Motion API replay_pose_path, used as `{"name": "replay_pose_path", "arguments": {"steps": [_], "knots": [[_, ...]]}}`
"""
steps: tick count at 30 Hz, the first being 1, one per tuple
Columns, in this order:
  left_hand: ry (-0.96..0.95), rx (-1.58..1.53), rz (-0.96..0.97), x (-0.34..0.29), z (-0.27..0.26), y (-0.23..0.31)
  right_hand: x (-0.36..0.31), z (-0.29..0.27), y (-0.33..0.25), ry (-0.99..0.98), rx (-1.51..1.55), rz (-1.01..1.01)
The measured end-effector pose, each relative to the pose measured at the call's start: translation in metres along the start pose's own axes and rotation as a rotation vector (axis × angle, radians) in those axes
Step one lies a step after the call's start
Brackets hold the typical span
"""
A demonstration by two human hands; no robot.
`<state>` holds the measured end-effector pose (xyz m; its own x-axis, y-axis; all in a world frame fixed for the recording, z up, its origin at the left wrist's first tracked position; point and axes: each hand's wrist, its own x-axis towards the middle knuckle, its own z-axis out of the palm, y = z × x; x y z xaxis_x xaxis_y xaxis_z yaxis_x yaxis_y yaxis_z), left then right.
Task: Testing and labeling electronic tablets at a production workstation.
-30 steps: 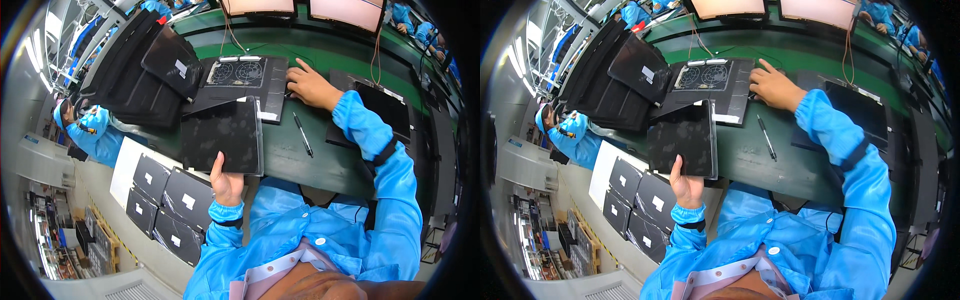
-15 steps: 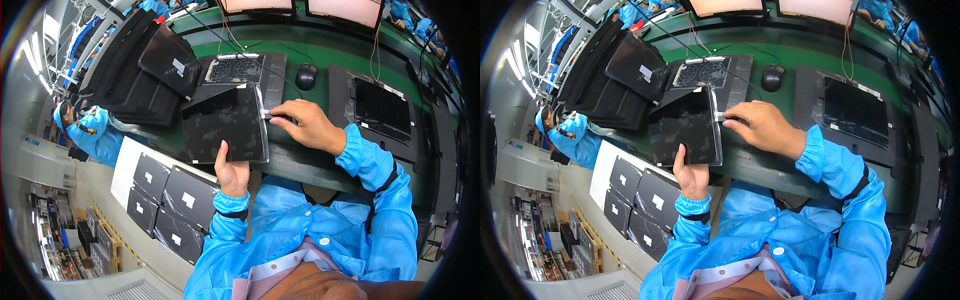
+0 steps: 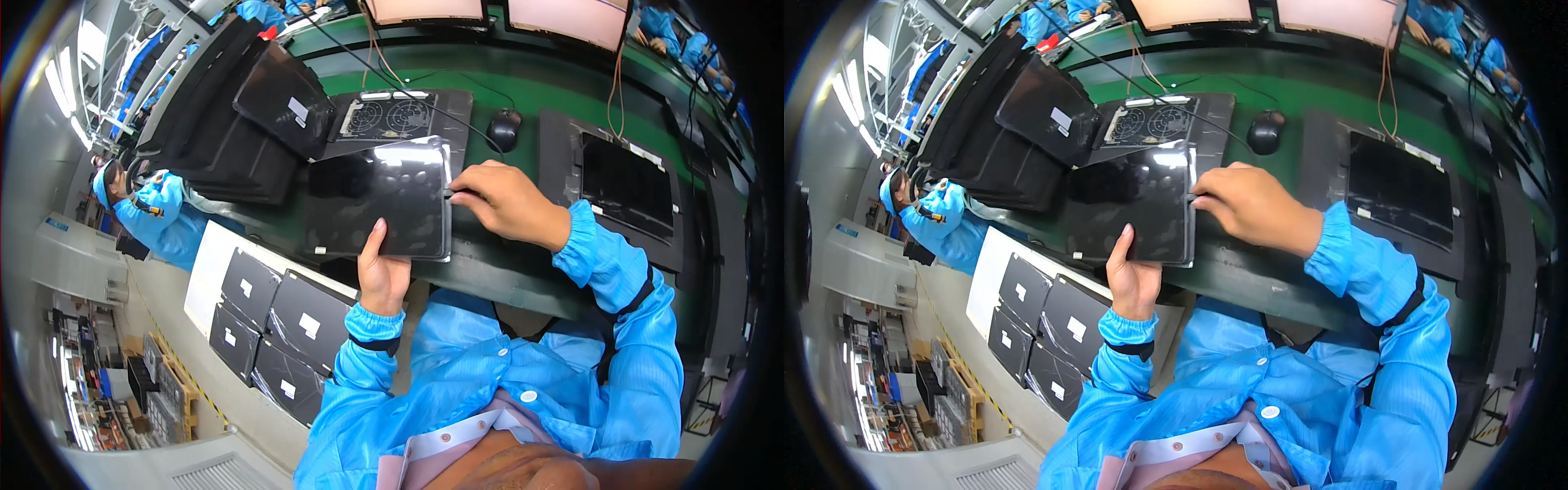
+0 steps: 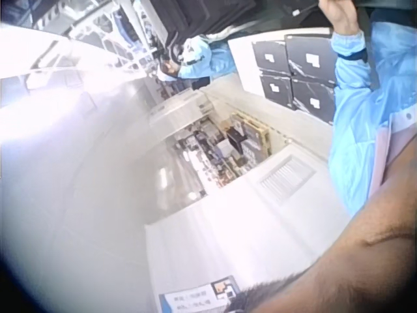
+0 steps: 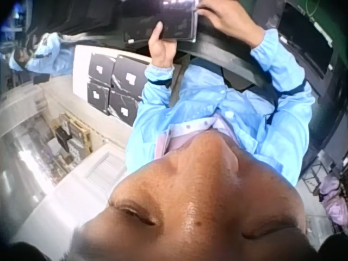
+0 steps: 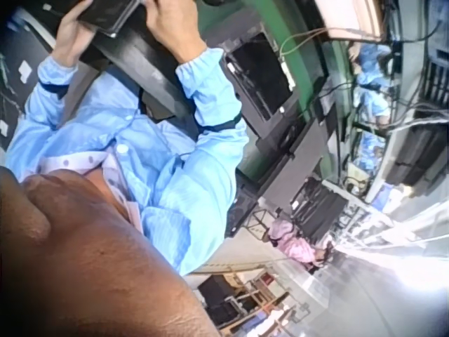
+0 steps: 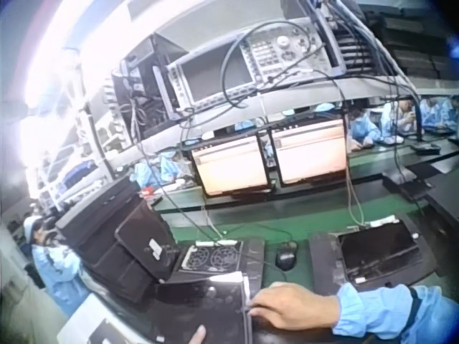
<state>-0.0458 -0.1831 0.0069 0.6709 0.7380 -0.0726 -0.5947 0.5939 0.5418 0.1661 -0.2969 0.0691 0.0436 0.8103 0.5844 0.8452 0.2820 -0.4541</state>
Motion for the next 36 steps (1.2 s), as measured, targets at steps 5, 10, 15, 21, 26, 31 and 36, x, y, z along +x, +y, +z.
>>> {"name": "replay_pose_path", "arguments": {"steps": [5,10,15,21,26,31,36], "knots": [[-0.059,0.079,-0.104,0.078,0.021,-0.004,0.016,-0.007,0.010,0.076,-0.385,-0.070],[-0.008,0.077,-0.210,0.150,0.027,0.001,0.024,0.019,0.041,0.107,-0.424,-0.189],[-0.043,0.011,-0.210,0.182,0.005,0.003,0.043,0.030,0.067,0.073,-0.475,-0.238],[0.069,0.570,-0.536,0.111,0.030,0.043,0.036,0.040,0.076,-0.020,-0.473,-0.193],[0.031,1.867,0.850,0.116,-0.022,0.022,0.034,0.043,0.077,-0.164,-0.357,-0.023],[0.027,1.966,0.806,0.133,-0.052,0.017,0.037,0.039,0.060,-0.093,-0.397,0.021],[0.078,1.547,0.798,0.061,-0.046,0.027,-0.016,0.012,0.018,-0.375,-0.539,0.372]]}}
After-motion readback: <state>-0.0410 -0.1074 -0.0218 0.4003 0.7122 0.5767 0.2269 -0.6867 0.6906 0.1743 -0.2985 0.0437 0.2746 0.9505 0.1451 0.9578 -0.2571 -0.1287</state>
